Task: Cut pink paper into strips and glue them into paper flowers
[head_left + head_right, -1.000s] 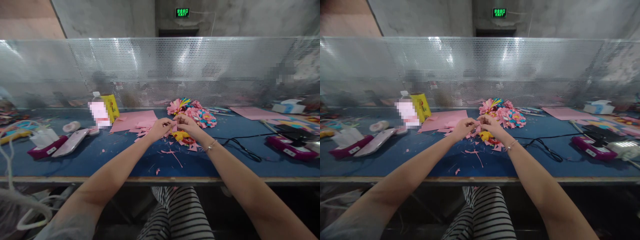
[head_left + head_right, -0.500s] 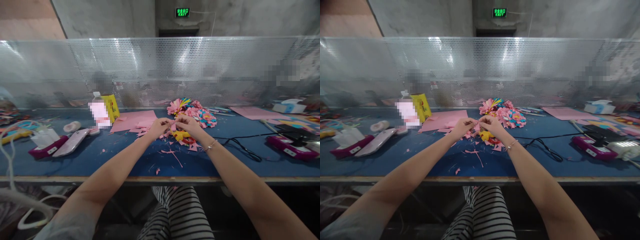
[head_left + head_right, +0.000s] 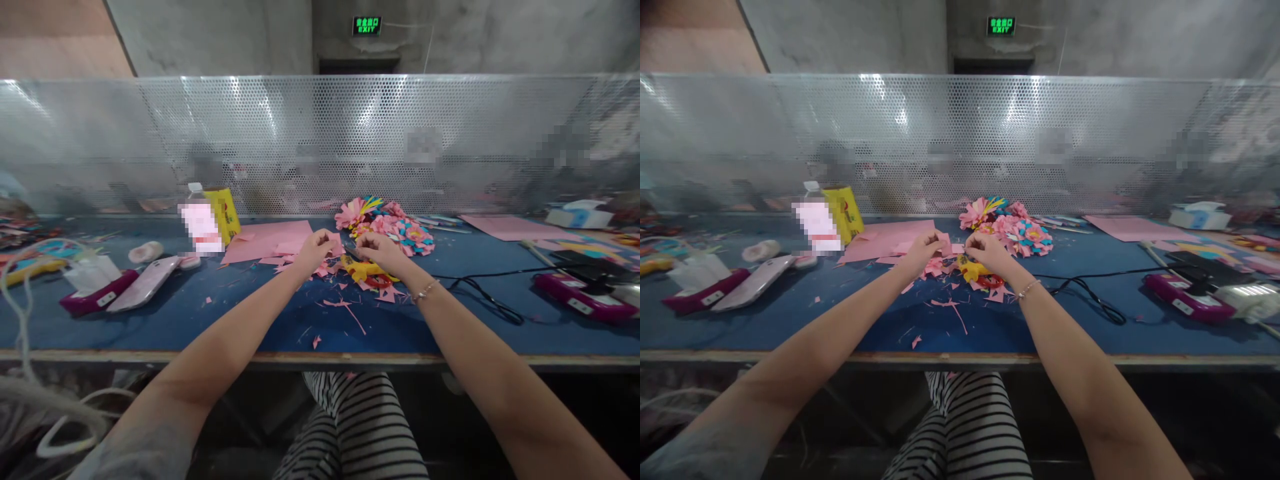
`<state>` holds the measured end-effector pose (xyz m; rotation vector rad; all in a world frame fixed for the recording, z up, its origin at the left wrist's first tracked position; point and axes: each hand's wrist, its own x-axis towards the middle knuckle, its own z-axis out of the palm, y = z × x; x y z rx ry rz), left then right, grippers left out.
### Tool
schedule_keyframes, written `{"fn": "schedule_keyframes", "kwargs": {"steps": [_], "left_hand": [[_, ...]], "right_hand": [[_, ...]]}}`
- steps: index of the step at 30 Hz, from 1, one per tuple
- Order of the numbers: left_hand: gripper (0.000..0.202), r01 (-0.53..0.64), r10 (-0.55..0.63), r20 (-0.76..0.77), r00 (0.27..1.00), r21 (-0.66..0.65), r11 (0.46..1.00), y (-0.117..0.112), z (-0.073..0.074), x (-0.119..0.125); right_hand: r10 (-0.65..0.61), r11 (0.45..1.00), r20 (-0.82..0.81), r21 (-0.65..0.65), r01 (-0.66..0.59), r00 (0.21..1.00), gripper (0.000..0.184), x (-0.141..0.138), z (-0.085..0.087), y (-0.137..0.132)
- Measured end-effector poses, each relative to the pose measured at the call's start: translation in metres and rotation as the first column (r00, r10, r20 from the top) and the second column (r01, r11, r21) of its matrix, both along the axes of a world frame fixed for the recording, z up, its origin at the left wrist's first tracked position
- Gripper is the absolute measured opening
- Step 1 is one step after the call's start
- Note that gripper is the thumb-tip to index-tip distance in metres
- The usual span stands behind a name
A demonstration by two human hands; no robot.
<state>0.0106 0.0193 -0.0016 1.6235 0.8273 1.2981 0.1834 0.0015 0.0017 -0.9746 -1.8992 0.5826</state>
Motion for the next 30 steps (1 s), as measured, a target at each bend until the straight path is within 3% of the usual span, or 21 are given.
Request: {"fn": "schedule_keyframes", "kwargs": {"steps": [4, 8, 10, 14, 18, 20, 24, 30], "left_hand": [[0.01, 0.034, -0.023, 0.089, 0.996, -0.125, 0.992, -0.002, 0.0, 0.0], [0.011, 0.042, -0.027, 0.095, 0.995, -0.156, 0.987, -0.001, -0.001, 0.0], [0.011, 0.01, -0.002, 0.064, 0.998, -0.129, 0.992, 0.001, -0.001, -0.001], [0.009, -0.034, 0.034, 0.001, 0.999, -0.092, 0.995, 0.008, -0.004, -0.002], [0.014, -0.057, 0.055, -0.035, 0.998, -0.066, 0.996, 0.013, -0.007, -0.003], [0.016, -0.072, 0.07, -0.046, 0.997, -0.035, 0.997, 0.015, -0.009, -0.004], [0.019, -0.098, 0.1, -0.051, 0.994, 0.036, 0.995, 0.02, -0.013, -0.007], [0.02, -0.085, 0.087, -0.031, 0.996, 0.058, 0.995, 0.027, -0.018, -0.009]], "right_hand": [[0.0, 0.999, 0.115, 0.044, -0.005, 0.993, 0.003, 0.007, 0.001, -0.001], [0.193, 0.981, 0.143, -0.062, -0.186, 0.971, 0.005, 0.008, 0.001, -0.007], [0.226, 0.973, 0.194, -0.082, -0.214, 0.955, 0.01, 0.007, 0.001, -0.009], [-0.008, 0.996, 0.409, 0.089, -0.031, 0.913, 0.014, 0.011, -0.001, -0.004], [-0.176, 0.97, 0.447, 0.23, 0.077, 0.877, 0.018, 0.023, -0.002, 0.006], [-0.175, 0.976, 0.512, 0.2, 0.081, 0.841, 0.02, 0.028, -0.004, 0.008], [-0.104, 0.992, 0.698, 0.024, 0.123, 0.708, 0.024, 0.03, -0.01, 0.007], [-0.058, 0.996, 0.777, 0.001, 0.091, 0.626, 0.021, 0.023, -0.01, 0.004]]}}
